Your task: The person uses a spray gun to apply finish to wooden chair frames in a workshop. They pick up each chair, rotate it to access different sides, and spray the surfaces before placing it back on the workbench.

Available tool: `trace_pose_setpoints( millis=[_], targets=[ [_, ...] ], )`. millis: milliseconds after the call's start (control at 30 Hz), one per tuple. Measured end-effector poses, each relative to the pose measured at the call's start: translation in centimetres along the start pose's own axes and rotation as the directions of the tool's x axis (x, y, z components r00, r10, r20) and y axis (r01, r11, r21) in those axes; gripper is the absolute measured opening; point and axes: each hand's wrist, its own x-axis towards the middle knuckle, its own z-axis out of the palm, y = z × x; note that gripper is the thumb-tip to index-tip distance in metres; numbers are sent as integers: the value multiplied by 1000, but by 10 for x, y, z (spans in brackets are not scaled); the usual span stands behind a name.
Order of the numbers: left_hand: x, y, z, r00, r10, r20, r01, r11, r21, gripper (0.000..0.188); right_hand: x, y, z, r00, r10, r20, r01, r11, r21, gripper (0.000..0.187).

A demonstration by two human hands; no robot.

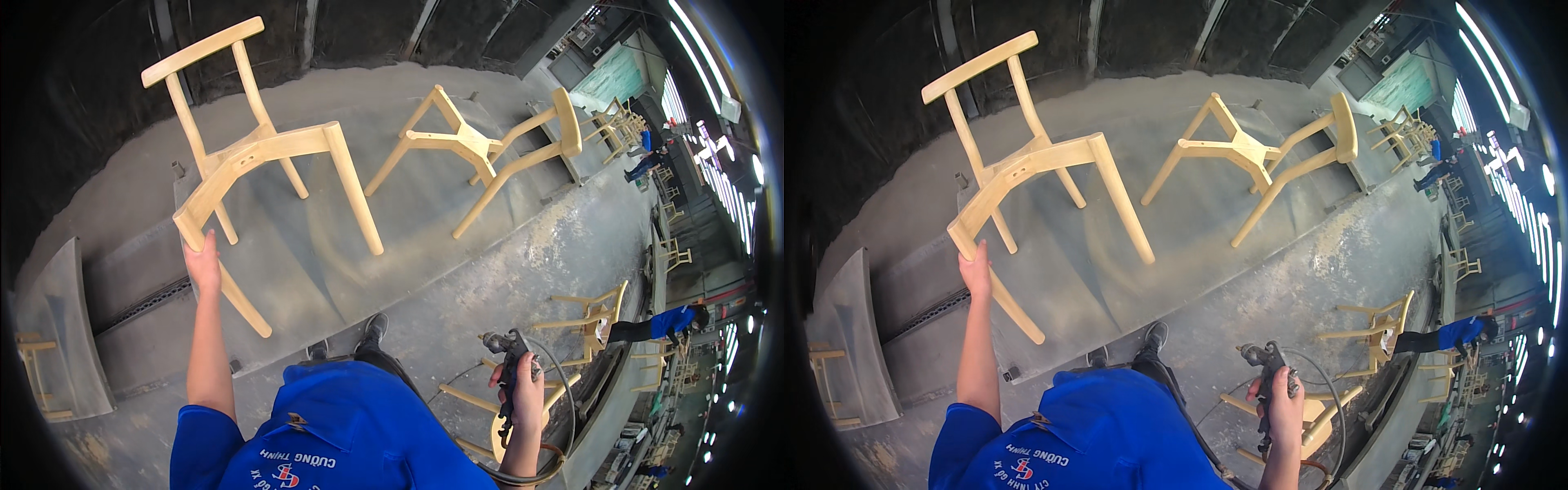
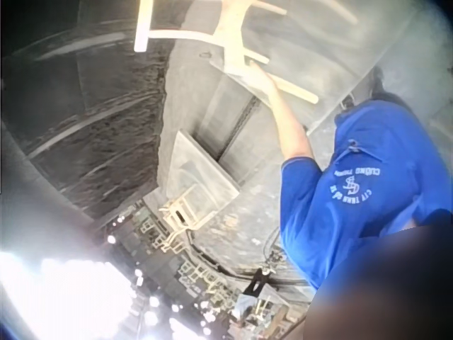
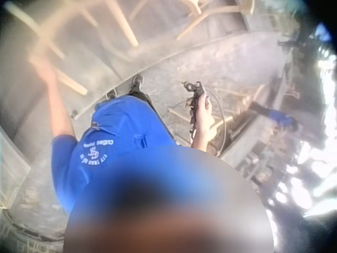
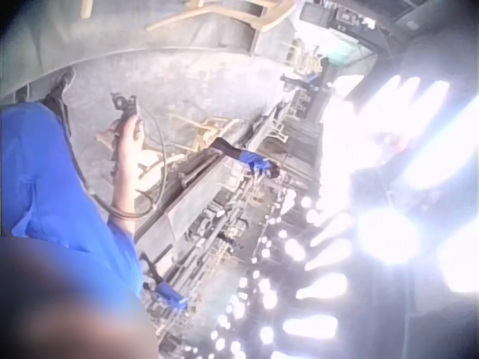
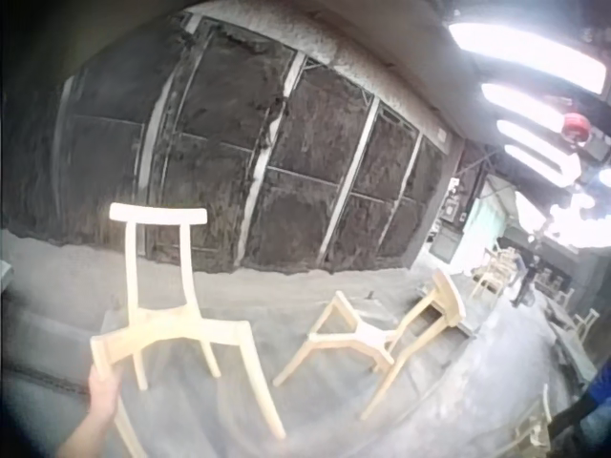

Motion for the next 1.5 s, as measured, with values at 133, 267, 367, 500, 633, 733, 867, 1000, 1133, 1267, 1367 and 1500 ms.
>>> trace_pose_setpoints(
  millis=[133, 267, 367, 500, 633, 733, 867, 1000, 1133, 1267, 1367, 1500],
  targets=[
    [-24, -37, -6, 996, -76, 54, 80, 995, -65, 34, -5, 1, 3, 996, -85, 33, 86, 996, -36, 56],
    [-44, -71, -12, 987, -150, 57, 154, 986, -63, 28, -9, -15, 21, 979, -198, 39, 198, 980, 0, 61],
    [-47, -81, -16, 983, -180, 37, 182, 982, -59, 28, -18, -29, 43, 955, -267, 127, 256, 962, 96, 71],
    [-46, -75, -23, 958, -271, 93, 267, 962, 54, 35, -29, -52, 63, 810, -439, 390, 378, 898, 225, 83],
    [-49, -64, -30, 954, -270, 127, 263, 962, 75, 36, -44, -67, 78, 685, -517, 513, 442, 855, 272, 87],
    [-50, -60, -32, 958, -252, 135, 249, 968, 39, 37, -50, -76, 90, 716, -524, 462, 556, 827, 76, 87],
    [-51, -60, -33, 964, -220, 147, 220, 975, 19, 37, -59, -79, 105, 750, -562, 349, 569, 817, 93, 86],
    [-56, -62, -35, 963, -209, 171, 213, 977, -2, 37, -63, -83, 108, 763, -526, 375, 580, 814, -38, 85],
    [-59, -67, -35, 961, -203, 188, 220, 973, -75, 38, -63, -82, 108, 762, -551, 341, 592, 805, -22, 83],
    [-61, -71, -35, 945, -243, 217, 255, 966, -29, 42, -63, -77, 106, 798, -509, 324, 520, 852, 58, 80],
    [-64, -69, -39, 935, -260, 242, 263, 965, 21, 47, -61, -74, 103, 788, -524, 323, 533, 843, 69, 81],
    [-64, -63, -49, 884, -322, 339, 330, 943, 35, 53, -56, -70, 103, 842, -459, 284, 455, 886, 87, 81]
  ],
)
